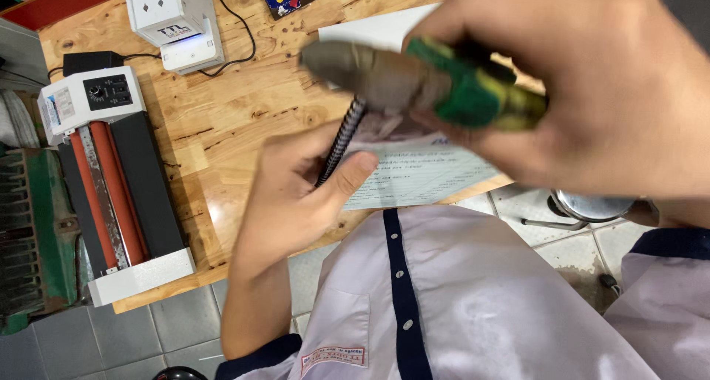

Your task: The person aligns printed pages and inserts a spiral binding wire through pre-punched holes using a manual binding machine. They then use pliers to twist and secure the wire ends, completing the notebook assembly.

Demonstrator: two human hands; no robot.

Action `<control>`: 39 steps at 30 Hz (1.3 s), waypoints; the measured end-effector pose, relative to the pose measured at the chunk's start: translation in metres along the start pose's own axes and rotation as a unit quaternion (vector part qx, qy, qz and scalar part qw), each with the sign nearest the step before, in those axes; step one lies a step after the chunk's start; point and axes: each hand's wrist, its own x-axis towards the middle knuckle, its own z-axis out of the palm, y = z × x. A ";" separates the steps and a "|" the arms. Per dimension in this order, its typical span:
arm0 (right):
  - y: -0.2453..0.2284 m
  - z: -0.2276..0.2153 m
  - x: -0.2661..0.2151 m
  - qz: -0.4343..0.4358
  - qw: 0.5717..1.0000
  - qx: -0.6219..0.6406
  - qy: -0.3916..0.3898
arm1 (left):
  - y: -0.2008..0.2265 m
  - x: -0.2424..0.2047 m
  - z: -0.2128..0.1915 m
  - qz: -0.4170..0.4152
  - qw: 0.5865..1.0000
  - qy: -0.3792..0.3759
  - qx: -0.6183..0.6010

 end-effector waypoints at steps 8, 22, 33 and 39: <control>0.031 0.012 0.020 -0.059 0.997 0.032 -0.045 | -0.027 -0.002 0.025 -0.015 0.997 0.067 -0.019; 0.041 0.017 0.019 -0.075 0.988 0.095 -0.098 | -0.014 -0.016 0.044 -0.027 0.994 0.103 -0.024; 0.050 0.004 0.017 -0.085 0.965 0.175 -0.174 | -0.014 -0.017 0.037 -0.061 0.995 0.065 -0.033; 0.050 -0.007 0.025 -0.232 0.965 0.013 -0.122 | -0.015 -0.013 0.029 -0.033 0.996 0.030 -0.078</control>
